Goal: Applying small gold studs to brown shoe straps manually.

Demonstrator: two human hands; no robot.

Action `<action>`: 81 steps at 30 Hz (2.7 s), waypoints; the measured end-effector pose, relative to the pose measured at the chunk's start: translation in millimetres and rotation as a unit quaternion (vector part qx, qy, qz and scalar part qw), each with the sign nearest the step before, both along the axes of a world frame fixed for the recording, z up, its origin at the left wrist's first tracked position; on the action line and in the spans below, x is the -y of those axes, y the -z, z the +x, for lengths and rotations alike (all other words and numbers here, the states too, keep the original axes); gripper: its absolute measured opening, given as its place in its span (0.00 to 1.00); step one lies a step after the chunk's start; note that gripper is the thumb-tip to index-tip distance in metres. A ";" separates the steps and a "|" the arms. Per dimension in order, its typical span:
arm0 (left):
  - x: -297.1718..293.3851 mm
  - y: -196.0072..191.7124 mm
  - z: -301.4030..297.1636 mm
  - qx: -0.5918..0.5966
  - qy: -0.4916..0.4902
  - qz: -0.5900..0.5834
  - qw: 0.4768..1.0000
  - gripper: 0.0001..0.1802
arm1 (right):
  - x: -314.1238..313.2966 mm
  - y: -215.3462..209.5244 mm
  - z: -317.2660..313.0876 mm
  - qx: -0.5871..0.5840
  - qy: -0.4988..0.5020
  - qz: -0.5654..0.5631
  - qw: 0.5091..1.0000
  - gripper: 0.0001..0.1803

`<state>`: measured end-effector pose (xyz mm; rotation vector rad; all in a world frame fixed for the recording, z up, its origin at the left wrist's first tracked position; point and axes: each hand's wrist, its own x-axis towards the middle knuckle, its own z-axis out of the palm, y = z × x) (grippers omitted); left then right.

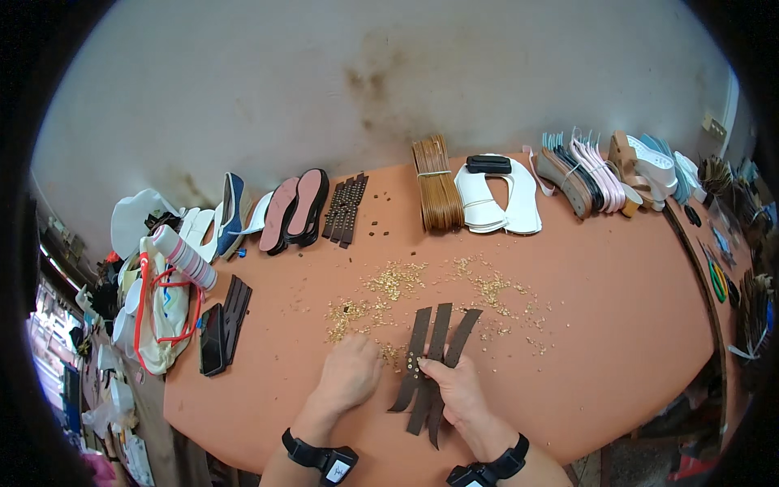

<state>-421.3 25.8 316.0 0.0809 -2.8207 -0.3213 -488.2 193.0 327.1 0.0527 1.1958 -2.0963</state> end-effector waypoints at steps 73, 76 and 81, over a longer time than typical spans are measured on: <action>-35.9 -19.0 9.4 -0.119 0.044 0.533 0.837 0.08 | -5.0 -2.1 18.1 -0.073 -0.080 -0.024 0.994 0.08; -34.6 -17.3 9.6 -0.120 0.047 0.534 0.835 0.08 | -6.2 -4.5 17.6 -0.067 -0.088 -0.015 0.994 0.08; -32.7 -18.6 8.5 -0.120 0.062 0.530 0.837 0.08 | -7.1 -7.7 16.0 -0.085 -0.097 0.004 0.992 0.07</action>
